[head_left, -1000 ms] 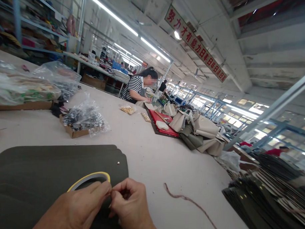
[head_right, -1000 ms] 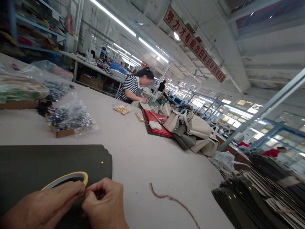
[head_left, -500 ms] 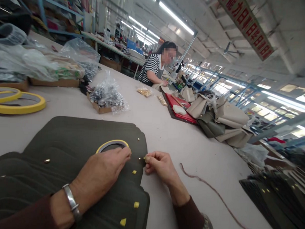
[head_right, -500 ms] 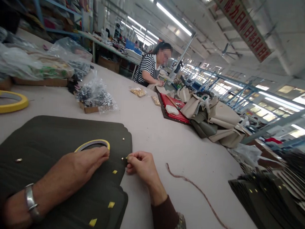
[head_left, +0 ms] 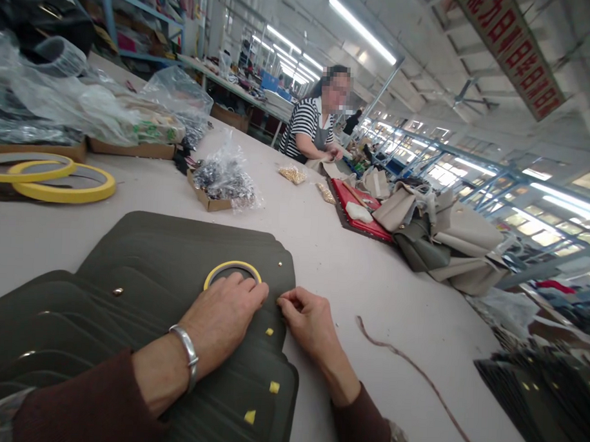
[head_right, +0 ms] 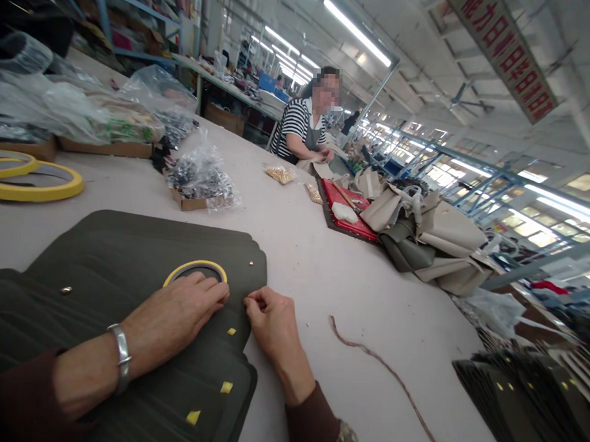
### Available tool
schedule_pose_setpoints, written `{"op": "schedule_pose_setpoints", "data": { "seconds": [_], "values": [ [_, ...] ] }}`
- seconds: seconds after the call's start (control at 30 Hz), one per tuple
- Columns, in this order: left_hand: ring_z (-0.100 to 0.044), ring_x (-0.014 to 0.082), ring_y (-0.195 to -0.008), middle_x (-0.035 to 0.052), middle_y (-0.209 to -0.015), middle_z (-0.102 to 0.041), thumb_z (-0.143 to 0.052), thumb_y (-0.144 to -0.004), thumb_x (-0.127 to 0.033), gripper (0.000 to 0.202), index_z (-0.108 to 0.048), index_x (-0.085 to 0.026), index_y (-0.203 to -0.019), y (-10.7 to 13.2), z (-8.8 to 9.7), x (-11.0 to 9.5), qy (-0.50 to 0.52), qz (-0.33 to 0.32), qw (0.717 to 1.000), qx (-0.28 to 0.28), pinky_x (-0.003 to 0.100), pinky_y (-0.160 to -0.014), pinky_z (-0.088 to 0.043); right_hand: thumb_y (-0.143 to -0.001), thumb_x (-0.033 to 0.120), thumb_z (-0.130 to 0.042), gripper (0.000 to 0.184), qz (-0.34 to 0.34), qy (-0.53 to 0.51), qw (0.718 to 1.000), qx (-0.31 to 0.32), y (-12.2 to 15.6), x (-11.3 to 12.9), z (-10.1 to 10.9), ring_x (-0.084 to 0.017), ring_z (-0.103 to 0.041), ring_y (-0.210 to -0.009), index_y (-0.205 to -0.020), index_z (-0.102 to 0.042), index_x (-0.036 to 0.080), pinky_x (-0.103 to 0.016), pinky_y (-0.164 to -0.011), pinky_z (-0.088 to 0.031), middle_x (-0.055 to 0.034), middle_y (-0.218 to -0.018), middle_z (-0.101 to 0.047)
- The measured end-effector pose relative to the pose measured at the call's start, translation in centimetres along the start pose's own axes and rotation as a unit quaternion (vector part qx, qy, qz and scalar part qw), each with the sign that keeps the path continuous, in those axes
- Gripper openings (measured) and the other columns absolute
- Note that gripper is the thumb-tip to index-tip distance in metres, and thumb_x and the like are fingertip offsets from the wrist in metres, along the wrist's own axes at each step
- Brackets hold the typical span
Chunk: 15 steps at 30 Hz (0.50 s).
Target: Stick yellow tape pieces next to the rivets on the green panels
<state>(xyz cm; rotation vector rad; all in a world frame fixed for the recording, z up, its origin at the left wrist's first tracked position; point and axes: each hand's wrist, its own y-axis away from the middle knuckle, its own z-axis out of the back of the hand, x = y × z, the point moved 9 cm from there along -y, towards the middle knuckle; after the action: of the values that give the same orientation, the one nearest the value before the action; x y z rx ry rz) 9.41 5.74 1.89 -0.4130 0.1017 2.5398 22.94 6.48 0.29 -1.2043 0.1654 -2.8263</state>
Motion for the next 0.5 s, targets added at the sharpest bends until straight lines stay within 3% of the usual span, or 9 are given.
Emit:
{"op": "schedule_pose_setpoints", "data": {
  "seconds": [0.13, 0.23, 0.3, 0.4, 0.5],
  "values": [
    [-0.056, 0.0254, -0.090, 0.0081, -0.095, -0.065, -0.035, -0.096, -0.017, 0.024, -0.059, -0.019, -0.093, 0.0, -0.1, -0.1, 0.003, -0.004, 1.000, -0.001, 0.040, -0.079, -0.044, -0.082, 0.030, -0.062, 0.020, -0.074, -0.091, 0.993, -0.002, 0.3, -2.0, 0.1, -0.012, -0.055, -0.046, -0.097, -0.066, 0.019, -0.021, -0.045, -0.040, 0.0046, -0.056, -0.062],
    [-0.057, 0.0244, -0.088, 0.0079, -0.094, -0.065, -0.035, -0.097, -0.018, 0.023, -0.058, -0.019, -0.094, 0.0, 0.0, 0.0, 0.015, -0.008, 1.000, 0.000, 0.040, -0.079, -0.044, -0.083, 0.036, -0.061, 0.019, -0.123, -0.159, 0.979, 0.034, 1.0, -3.3, -0.4, -0.010, -0.051, -0.041, -0.086, -0.065, 0.018, -0.020, -0.039, -0.038, 0.0037, -0.056, -0.061],
    [-0.057, 0.0242, -0.089, 0.0078, -0.095, -0.064, -0.036, -0.097, -0.019, 0.022, -0.057, -0.019, -0.094, 0.1, 0.0, 0.0, 0.032, -0.011, 0.999, 0.002, 0.040, -0.080, -0.045, -0.083, 0.033, -0.064, 0.017, -0.072, -0.121, 0.989, 0.035, 1.1, -2.6, -0.2, -0.012, -0.056, -0.049, -0.078, -0.069, 0.017, -0.022, -0.047, -0.043, 0.0004, -0.060, -0.066],
    [-0.057, 0.0241, -0.092, 0.0074, -0.097, -0.064, -0.036, -0.097, -0.018, 0.020, -0.056, -0.019, -0.093, 0.3, 0.3, 0.0, 0.059, -0.024, 0.998, 0.001, 0.040, -0.081, -0.046, -0.083, 0.024, -0.065, 0.012, 0.017, -0.021, 1.000, -0.012, 1.1, -0.8, 0.3, -0.016, -0.065, -0.068, -0.079, -0.075, 0.019, -0.026, -0.065, -0.047, -0.0034, -0.075, -0.074],
    [-0.058, 0.0238, -0.093, 0.0058, -0.096, -0.064, -0.037, -0.097, -0.019, 0.020, -0.056, -0.019, -0.093, 0.5, 0.7, 0.0, 0.076, -0.047, 0.996, -0.022, 0.040, -0.083, -0.047, -0.083, 0.021, -0.063, 0.014, 0.028, 0.023, 0.999, -0.029, 0.9, -0.1, 0.2, -0.016, -0.066, -0.069, -0.079, -0.076, 0.019, -0.026, -0.067, -0.046, -0.0030, -0.076, -0.075]
  ]
}}
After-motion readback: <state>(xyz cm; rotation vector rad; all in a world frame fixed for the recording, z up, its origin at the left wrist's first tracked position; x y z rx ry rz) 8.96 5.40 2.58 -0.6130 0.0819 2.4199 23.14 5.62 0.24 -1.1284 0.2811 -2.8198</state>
